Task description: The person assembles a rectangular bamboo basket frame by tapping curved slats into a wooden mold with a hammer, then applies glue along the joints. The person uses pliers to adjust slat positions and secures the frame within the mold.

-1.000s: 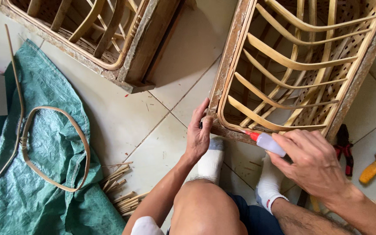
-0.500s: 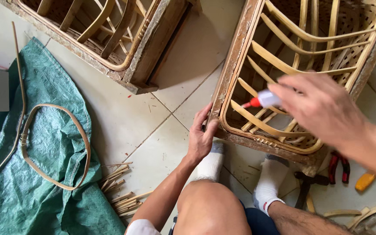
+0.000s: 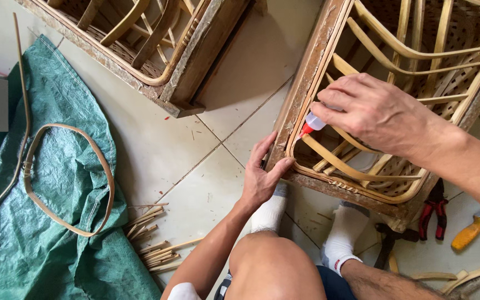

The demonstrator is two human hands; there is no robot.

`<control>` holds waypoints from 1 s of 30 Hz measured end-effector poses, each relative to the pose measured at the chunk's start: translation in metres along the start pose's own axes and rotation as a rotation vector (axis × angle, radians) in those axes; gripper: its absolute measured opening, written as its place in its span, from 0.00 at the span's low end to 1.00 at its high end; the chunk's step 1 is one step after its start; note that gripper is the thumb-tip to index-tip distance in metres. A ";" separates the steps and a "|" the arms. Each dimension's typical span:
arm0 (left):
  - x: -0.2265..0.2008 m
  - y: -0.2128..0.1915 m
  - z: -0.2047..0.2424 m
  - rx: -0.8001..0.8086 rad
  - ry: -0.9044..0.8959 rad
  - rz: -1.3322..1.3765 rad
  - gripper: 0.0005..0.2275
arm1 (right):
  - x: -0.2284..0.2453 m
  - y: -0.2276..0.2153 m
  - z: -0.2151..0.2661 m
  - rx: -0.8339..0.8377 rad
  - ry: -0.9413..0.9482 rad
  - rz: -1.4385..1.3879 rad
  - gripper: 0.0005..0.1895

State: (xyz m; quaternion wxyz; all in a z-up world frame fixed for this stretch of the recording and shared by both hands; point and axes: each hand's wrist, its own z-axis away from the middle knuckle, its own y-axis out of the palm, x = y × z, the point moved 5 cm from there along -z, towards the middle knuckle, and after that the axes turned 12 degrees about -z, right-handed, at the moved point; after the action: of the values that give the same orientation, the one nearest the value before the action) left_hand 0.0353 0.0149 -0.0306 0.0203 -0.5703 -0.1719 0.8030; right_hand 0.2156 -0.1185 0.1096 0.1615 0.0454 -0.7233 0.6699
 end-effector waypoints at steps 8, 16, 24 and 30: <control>-0.006 -0.002 -0.001 -0.015 -0.009 -0.017 0.29 | 0.000 -0.001 -0.017 0.110 -0.109 0.163 0.18; -0.003 -0.001 0.000 -0.004 -0.023 -0.012 0.29 | -0.047 -0.025 0.003 -0.056 0.010 0.199 0.17; 0.001 0.001 0.000 0.007 -0.039 0.014 0.29 | -0.051 -0.008 0.001 0.000 -0.037 0.267 0.16; 0.000 0.001 -0.003 0.002 -0.026 -0.017 0.28 | -0.085 -0.035 0.004 -0.095 -0.026 0.418 0.11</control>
State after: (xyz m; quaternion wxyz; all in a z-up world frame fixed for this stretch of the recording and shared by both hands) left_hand 0.0377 0.0149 -0.0317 0.0252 -0.5583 -0.1763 0.8103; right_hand 0.3050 -0.1382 0.1174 0.0119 -0.1046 -0.7497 0.6534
